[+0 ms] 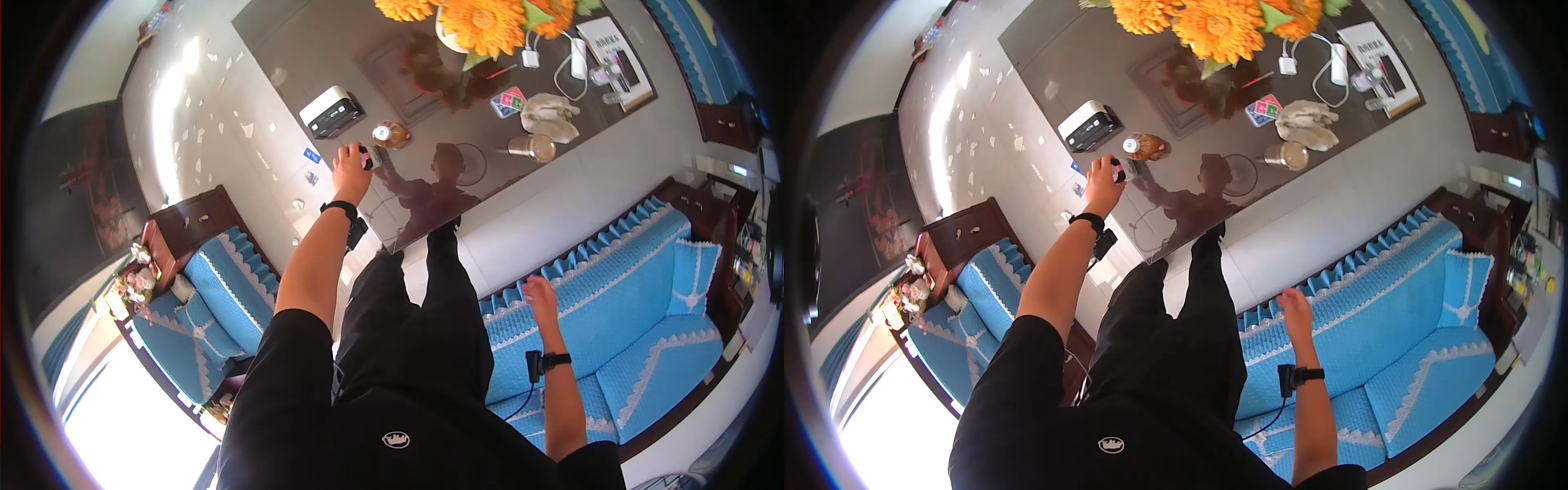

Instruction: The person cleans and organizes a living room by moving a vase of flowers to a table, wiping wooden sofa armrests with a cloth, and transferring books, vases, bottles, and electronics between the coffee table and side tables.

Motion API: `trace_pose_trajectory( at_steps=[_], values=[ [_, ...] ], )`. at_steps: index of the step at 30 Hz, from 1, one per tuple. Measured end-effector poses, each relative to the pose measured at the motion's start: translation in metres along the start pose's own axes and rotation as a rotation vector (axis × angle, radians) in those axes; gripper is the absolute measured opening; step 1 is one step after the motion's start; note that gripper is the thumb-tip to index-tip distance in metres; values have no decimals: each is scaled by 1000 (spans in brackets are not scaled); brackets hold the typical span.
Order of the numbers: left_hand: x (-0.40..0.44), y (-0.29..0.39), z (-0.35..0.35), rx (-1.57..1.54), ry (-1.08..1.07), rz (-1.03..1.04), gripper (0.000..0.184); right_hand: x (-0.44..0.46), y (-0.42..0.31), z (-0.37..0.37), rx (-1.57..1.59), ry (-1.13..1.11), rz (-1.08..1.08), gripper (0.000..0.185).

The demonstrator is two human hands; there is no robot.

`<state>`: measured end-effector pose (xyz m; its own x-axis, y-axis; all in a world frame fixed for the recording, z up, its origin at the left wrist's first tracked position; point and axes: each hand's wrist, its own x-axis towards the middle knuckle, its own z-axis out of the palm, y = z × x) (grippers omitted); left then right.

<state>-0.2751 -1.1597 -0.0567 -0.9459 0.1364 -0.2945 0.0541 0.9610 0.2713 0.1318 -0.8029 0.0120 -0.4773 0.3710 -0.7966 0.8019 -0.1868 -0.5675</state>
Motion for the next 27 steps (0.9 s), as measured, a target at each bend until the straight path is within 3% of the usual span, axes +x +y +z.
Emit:
trace_pose_trajectory(
  at_steps=[1, 3, 5, 7, 12, 14, 17, 18, 19, 21, 24, 25, 27],
  values=[
    [-1, -1, 0, 10, 5, 18, 72, 11, -16, 9, -15, -9, -1, 28],
    [-4, -4, -4, 11, 26, 34, 71, 39, -51, 43, -473, -95, -115, 31],
    [-4, -5, -13, 28, -43, 98, 68, 61, -96, 88, -542, -188, -236, 38],
    [-10, -11, -16, 35, -48, 136, 67, 88, -123, 139, -632, -168, -508, 44],
    [-32, -26, -16, -43, -96, 218, 71, 108, -225, 277, -546, -55, -639, 59],
    [-46, -31, -12, -66, -89, 200, 73, 110, -251, 321, -490, 121, -729, 70],
    [-60, -40, -13, -107, -110, 239, 71, 133, -261, 365, -494, 150, -805, 78],
    [-63, -45, -13, -124, -113, 270, 70, 145, -255, 375, -473, 247, -847, 74],
    [-66, -50, -14, -140, -118, 302, 70, 150, -256, 379, -474, 244, -845, 74],
    [-70, -59, -16, -130, -96, 330, 69, 156, -258, 383, -409, 222, -636, 65],
    [-74, -69, -9, -163, -159, 348, 72, 146, -259, 377, -459, 245, -677, 60],
    [-76, -72, -11, -164, -159, 375, 61, 140, -258, 377, -508, 207, -671, 61],
    [-80, -78, -12, -148, -138, 400, 71, 118, -248, 372, -559, 169, -660, 61]
  ],
)
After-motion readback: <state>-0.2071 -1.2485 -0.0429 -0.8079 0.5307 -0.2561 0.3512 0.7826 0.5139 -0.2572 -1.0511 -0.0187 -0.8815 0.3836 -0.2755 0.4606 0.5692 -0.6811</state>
